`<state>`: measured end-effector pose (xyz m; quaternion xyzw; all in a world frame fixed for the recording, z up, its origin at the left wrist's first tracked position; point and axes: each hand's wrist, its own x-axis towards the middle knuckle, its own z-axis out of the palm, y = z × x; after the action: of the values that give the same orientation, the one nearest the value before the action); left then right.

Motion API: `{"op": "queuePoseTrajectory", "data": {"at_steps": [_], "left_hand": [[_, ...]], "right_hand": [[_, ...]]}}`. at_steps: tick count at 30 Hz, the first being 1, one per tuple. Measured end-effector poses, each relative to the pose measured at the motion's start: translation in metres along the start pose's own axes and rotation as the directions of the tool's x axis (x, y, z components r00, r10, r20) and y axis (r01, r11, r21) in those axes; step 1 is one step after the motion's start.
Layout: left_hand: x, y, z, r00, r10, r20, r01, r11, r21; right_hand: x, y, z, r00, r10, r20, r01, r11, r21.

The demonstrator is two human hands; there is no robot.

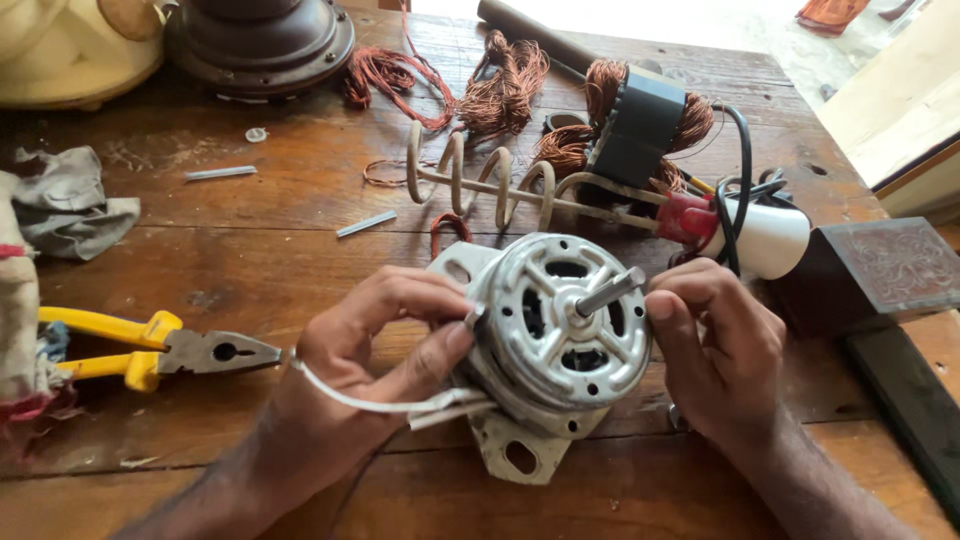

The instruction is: The person uses a wrench to loosen and remove a bolt from a small electric motor on a workbench. They then manipulate the motor's wires and components by hand, appearing to inspect or adjust internal parts.

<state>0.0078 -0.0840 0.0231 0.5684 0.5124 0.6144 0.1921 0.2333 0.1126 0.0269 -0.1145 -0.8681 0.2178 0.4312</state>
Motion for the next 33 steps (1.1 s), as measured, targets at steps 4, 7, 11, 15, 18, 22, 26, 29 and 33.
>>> {"op": "queuePoseTrajectory", "data": {"at_steps": [4,7,11,15,18,22,26,29,33], "left_hand": [[-0.005,0.003,0.001,1.000,0.014,0.018,-0.016,0.997,0.072],[-0.006,0.001,0.001,0.999,0.011,0.033,-0.012,0.999,0.042],[-0.006,0.001,0.004,0.998,-0.062,0.008,0.062,0.998,0.023],[-0.005,0.005,0.006,0.999,-0.053,-0.008,0.053,0.999,-0.005],[-0.004,0.009,0.004,0.997,-0.072,-0.015,0.072,0.997,0.011],[-0.006,0.020,0.005,0.995,-0.067,-0.079,0.077,0.989,0.127],[-0.010,0.027,0.010,0.991,0.012,-0.136,0.032,0.947,0.319],[-0.010,0.027,0.010,0.990,-0.006,-0.143,0.048,0.955,0.292],[-0.009,0.025,0.009,0.993,0.017,-0.117,0.019,0.952,0.304]], "right_hand": [[-0.005,0.008,0.002,0.998,0.056,0.008,-0.057,0.994,0.098],[-0.006,0.005,-0.001,0.999,0.038,0.001,-0.038,0.999,0.036],[-0.003,-0.001,0.001,0.999,0.046,-0.030,-0.048,0.995,-0.087],[-0.003,-0.004,0.003,0.997,0.067,-0.045,-0.071,0.993,-0.094],[-0.003,-0.004,0.001,0.996,0.074,-0.045,-0.078,0.992,-0.100],[-0.005,-0.006,-0.003,0.985,0.170,-0.022,-0.169,0.985,0.041],[-0.007,-0.007,-0.002,0.963,0.269,-0.008,-0.266,0.955,0.129],[-0.006,-0.004,0.000,0.965,0.258,-0.053,-0.244,0.951,0.190],[-0.006,0.000,-0.002,0.944,0.331,0.015,-0.321,0.902,0.287]]}}
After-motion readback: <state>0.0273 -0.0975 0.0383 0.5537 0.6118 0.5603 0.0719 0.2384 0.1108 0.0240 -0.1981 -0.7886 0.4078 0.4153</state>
